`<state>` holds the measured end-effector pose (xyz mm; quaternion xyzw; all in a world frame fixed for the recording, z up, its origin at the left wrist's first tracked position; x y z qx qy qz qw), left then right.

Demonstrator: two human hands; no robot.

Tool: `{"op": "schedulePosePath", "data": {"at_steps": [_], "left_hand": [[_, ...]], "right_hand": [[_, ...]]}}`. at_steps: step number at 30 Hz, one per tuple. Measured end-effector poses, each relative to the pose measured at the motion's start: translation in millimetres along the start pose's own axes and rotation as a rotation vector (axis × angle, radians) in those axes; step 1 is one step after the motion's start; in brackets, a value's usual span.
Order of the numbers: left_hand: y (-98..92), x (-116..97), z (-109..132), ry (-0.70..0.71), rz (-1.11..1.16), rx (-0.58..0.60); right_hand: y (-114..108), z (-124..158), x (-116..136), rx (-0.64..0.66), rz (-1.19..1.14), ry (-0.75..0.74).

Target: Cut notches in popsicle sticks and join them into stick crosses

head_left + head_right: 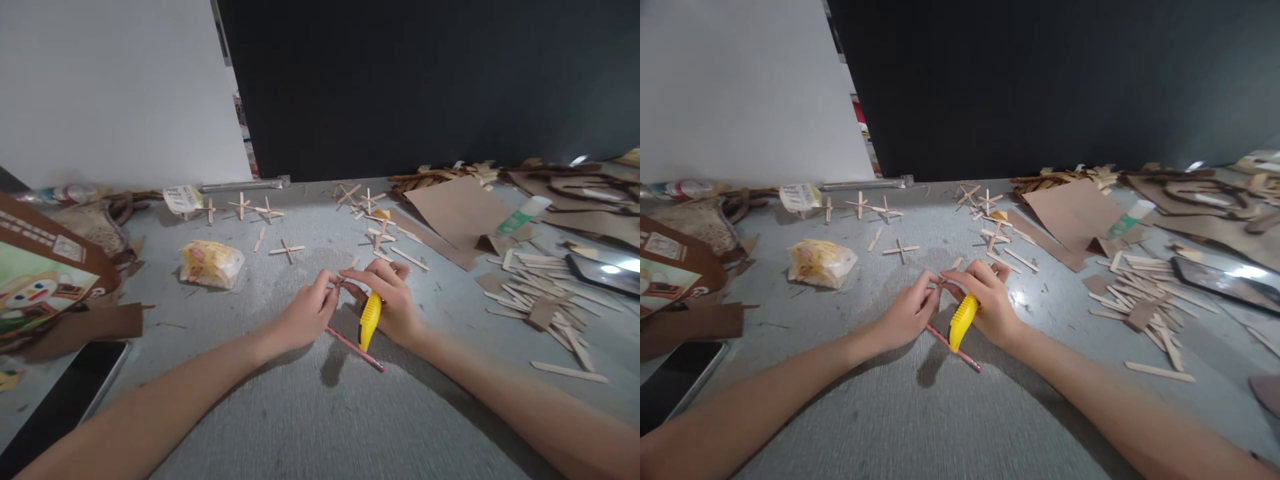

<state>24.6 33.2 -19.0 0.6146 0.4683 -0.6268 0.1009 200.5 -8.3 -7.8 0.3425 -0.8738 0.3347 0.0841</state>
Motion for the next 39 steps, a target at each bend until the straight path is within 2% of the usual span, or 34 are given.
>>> {"op": "schedulePosePath", "data": {"at_steps": [5, 16, 29, 39], "left_hand": [[1.0, -0.5, -1.0, 0.006, 0.006, 0.016], [0.8, -3.2, 0.4, -0.014, 0.007, 0.038], [2.3, -7.5, -0.2, -0.036, -0.043, 0.073], [6.5, -3.8, 2.8, -0.040, 0.029, 0.052]], "right_hand": [[-1.7, 1.0, 0.4, -0.045, -0.030, -0.018], [-2.2, -1.9, 0.8, -0.008, -0.070, 0.058], [9.1, -0.2, -7.7, 0.169, -0.106, 0.116], [11.6, 2.6, -5.1, 0.181, -0.038, 0.093]]}}
Point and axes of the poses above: each hand's wrist, its own z-axis away from the middle knuckle, its own y-axis out of the palm, x = y × z, the point moved 3 cm from there along -z, towards the middle knuckle, and after that the axes turned 7 degrees about y, right-handed, at the moved point
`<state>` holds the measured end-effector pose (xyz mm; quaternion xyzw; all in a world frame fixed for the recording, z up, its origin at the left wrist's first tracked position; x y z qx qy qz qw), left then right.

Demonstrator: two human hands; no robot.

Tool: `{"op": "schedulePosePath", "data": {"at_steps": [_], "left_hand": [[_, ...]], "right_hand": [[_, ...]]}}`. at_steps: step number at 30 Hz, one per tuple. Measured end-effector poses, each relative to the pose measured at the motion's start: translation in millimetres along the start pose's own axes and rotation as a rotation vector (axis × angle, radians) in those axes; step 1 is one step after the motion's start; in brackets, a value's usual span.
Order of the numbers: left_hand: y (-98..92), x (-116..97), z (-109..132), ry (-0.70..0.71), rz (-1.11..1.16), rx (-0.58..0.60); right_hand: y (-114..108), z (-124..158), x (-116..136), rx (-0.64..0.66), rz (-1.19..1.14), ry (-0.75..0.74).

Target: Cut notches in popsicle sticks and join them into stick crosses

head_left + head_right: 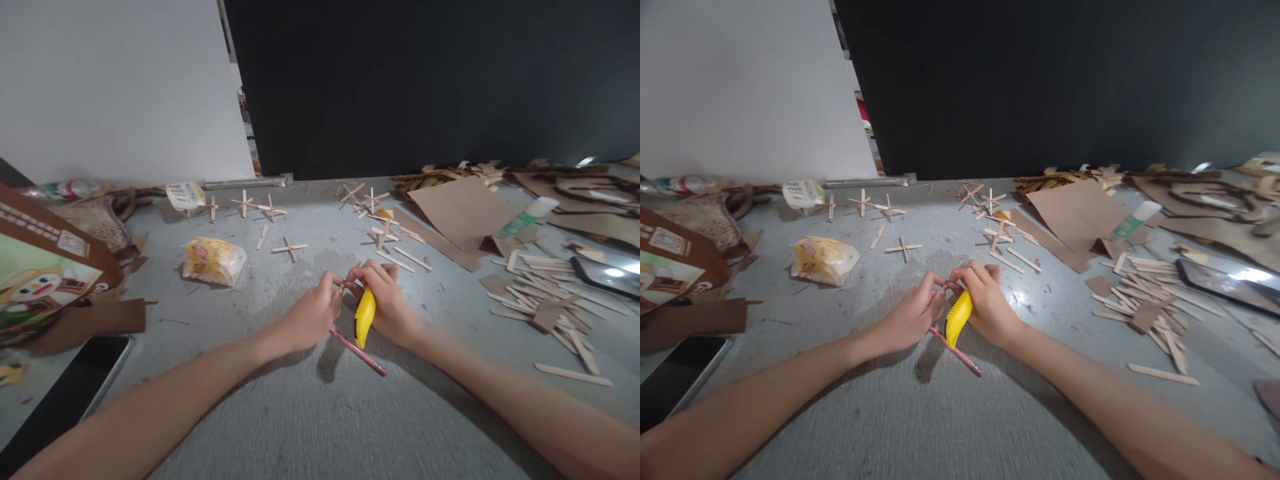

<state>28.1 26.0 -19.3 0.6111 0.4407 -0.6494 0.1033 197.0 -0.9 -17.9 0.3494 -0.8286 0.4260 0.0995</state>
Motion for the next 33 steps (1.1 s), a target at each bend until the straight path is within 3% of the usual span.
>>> {"op": "schedulePosePath", "data": {"at_steps": [4, 10, 15, 20, 24, 33], "left_hand": [[0.1, -0.5, 0.0, -0.019, -0.003, -0.028], [-0.4, -4.2, -0.2, -0.084, -0.141, -0.093], [2.2, -1.3, 0.9, -0.101, -0.180, -0.055], [3.3, 7.0, 0.6, -0.038, -0.130, -0.033], [2.3, 6.0, 0.5, 0.035, -0.080, -0.020], [0.5, 1.1, -2.1, 0.050, -0.028, -0.034]], "right_hand": [[2.8, -1.2, 1.7, -0.005, -0.034, 0.041], [8.5, 1.9, 4.5, -0.032, -0.143, 0.251], [12.8, 5.4, 9.7, -0.034, -0.246, 0.330], [8.5, 3.3, 23.1, -0.077, -0.238, 0.271], [4.0, 1.1, 30.6, -0.040, -0.196, 0.201], [4.2, -2.0, 20.8, -0.072, -0.137, 0.155]]}}
Point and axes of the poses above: each hand's wrist, its own z-axis away from the middle knuckle, its own y-axis out of the palm, x = y × z, the point moved 3 cm from there along -z, towards the middle knuckle, and after that the axes turned 7 degrees about y, right-handed, at the moved point
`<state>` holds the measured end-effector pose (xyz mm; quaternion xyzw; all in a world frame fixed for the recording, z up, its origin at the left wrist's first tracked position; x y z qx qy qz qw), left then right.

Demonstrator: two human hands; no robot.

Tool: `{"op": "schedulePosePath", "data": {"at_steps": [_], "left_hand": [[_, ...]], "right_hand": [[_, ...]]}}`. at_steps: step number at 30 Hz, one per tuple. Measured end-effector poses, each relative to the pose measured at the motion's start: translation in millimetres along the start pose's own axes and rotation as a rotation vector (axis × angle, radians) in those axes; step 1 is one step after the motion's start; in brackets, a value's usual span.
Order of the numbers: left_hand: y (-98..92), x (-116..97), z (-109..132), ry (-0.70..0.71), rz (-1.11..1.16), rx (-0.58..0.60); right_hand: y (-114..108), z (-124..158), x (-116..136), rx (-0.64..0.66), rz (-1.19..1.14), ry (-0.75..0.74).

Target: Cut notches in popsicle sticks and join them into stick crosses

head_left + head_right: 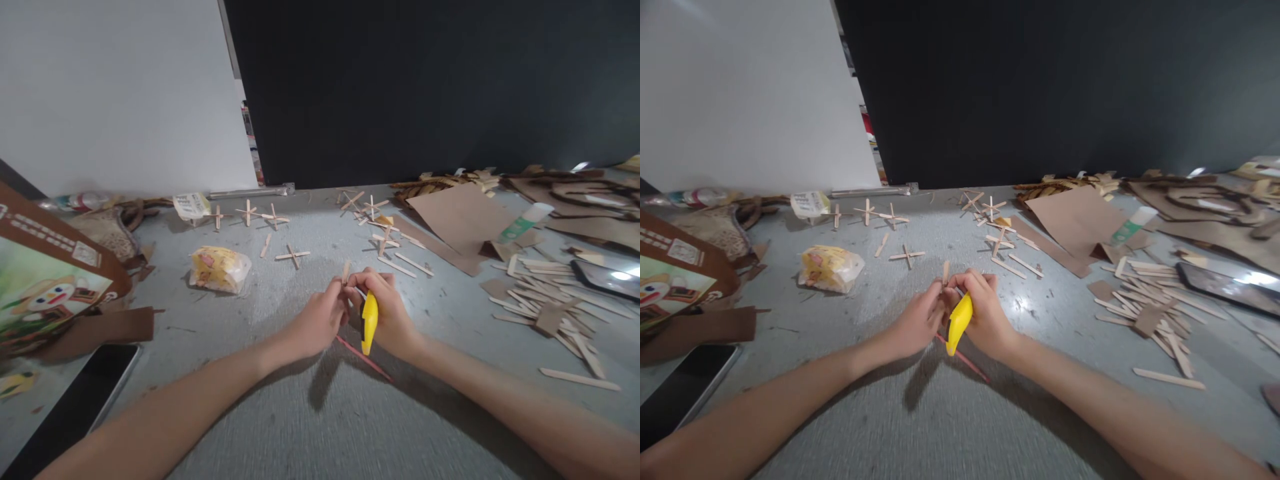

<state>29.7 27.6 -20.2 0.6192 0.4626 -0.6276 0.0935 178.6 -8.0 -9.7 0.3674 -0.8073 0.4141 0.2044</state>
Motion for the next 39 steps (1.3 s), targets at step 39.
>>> {"op": "schedulePosePath", "data": {"at_steps": [39], "left_hand": [[-9.3, -1.3, -5.8, -0.070, 0.176, 0.026]], "right_hand": [[-10.8, -2.6, -24.1, -0.071, 0.094, -0.017]]}}
Point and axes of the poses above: each hand's wrist, its own z-axis away from the middle knuckle, its own y-axis out of the palm, x = y × z, the point moved 3 cm from there along -z, towards the middle knuckle, and after that the axes turned 7 degrees about y, right-handed, at the moved point
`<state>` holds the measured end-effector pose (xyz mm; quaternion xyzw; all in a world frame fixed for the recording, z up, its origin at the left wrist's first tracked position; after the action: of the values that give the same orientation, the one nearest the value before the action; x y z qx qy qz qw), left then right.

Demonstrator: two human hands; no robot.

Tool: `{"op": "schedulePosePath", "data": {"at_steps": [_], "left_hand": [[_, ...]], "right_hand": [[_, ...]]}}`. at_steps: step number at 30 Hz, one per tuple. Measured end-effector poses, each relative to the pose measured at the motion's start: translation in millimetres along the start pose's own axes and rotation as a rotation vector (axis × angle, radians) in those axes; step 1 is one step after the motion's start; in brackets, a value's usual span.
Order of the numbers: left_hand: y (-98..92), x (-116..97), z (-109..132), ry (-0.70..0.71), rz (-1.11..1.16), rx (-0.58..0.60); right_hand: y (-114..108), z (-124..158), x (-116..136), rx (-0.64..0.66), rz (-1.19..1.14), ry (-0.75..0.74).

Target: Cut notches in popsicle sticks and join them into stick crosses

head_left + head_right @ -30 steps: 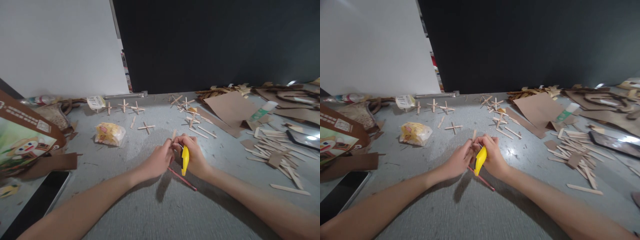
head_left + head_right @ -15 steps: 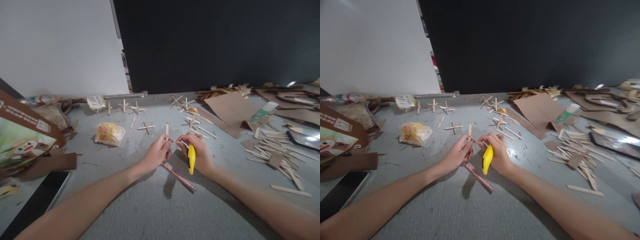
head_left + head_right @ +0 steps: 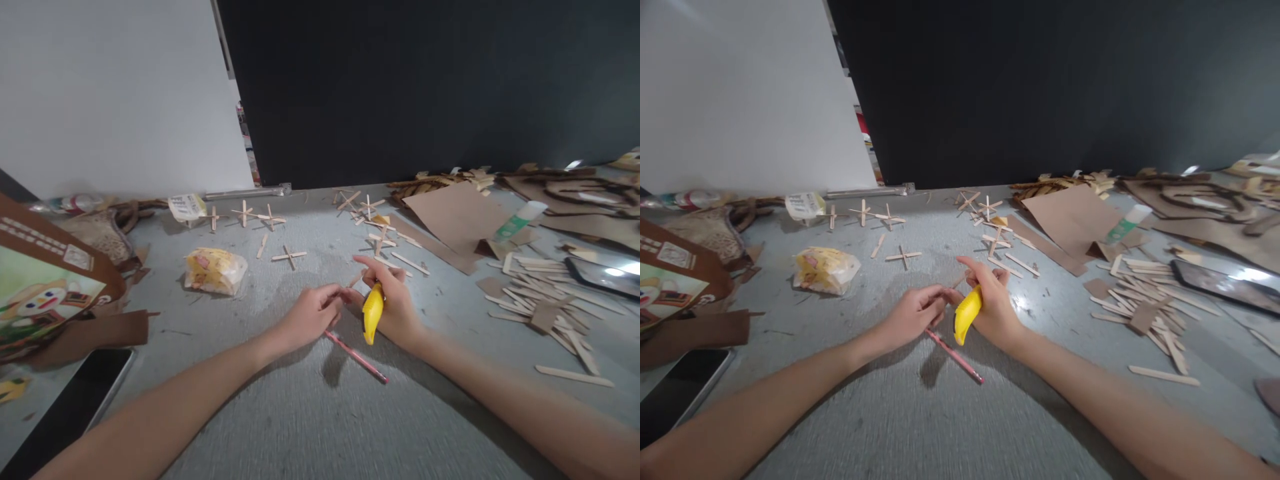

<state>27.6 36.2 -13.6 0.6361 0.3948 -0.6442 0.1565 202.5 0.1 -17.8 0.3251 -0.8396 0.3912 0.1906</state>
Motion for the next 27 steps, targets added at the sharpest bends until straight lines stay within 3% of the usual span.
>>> {"op": "schedulePosePath", "data": {"at_steps": [11, 15, 18, 22, 27], "left_hand": [[-4.3, 0.3, -2.0, -0.038, 0.140, -0.132], [-11.2, 0.0, -2.4, -0.028, 0.198, -0.314], [-15.5, 2.4, -2.9, 0.006, 0.213, -0.431], [-12.7, 5.0, -4.7, 0.037, 0.168, -0.350], [-10.0, 3.4, -5.2, 0.117, 0.091, -0.286]], "right_hand": [[-1.4, -5.0, 2.5, 0.028, -0.010, 0.044], [-1.5, -5.3, 2.6, 0.072, -0.034, 0.031], [0.6, -4.0, 6.2, 0.130, -0.031, -0.058], [2.7, -1.3, 11.4, 0.151, -0.020, -0.184], [1.8, 0.1, 13.9, 0.169, -0.038, -0.164]]}}
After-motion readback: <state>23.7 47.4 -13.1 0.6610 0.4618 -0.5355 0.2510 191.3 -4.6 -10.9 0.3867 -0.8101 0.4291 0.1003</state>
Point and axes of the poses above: each hand's wrist, its own z-axis away from the middle knuckle, its own y-axis out of the palm, x = y × z, the point moved 3 cm from there along -z, towards the middle knuckle, and after that the axes turned 7 degrees about y, right-handed, at the moved point
